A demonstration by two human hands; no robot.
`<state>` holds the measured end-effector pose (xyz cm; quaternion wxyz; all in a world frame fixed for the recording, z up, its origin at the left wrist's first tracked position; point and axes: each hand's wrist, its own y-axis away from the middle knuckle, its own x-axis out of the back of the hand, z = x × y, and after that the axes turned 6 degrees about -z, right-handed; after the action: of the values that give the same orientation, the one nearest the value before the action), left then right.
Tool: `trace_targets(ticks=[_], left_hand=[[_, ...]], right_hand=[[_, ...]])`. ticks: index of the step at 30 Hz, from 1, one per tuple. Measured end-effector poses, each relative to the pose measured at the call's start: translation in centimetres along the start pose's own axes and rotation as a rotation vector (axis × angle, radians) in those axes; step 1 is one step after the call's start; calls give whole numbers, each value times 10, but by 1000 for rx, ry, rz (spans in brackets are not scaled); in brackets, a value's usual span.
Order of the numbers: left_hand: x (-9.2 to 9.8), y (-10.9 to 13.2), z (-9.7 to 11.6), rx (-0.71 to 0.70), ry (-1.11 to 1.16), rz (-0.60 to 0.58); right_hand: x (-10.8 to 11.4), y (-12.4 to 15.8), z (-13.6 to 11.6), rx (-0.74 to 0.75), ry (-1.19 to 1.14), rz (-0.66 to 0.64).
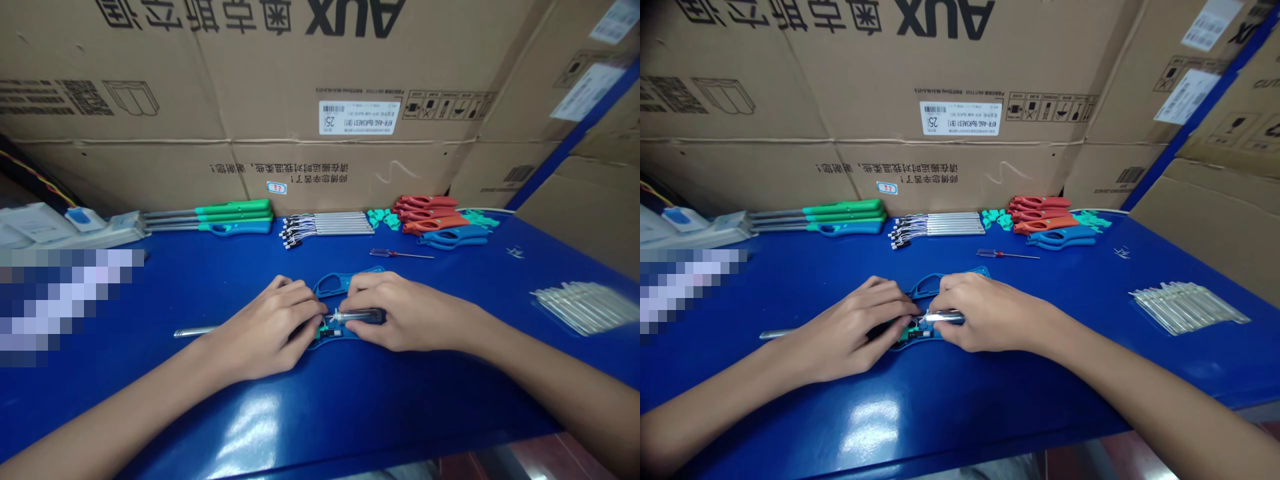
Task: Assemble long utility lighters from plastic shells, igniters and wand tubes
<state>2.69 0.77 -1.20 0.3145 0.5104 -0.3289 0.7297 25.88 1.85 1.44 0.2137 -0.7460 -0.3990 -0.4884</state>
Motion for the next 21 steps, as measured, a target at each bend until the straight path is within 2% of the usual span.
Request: trace_targets(ticks=[10, 21], left_hand=[[-2, -1, -1, -3, 17, 14], [-3, -2, -2, -4, 30, -2]], right_hand=[[-1, 0, 0, 43, 2, 40], [-3, 0, 1, 50, 21, 29]])
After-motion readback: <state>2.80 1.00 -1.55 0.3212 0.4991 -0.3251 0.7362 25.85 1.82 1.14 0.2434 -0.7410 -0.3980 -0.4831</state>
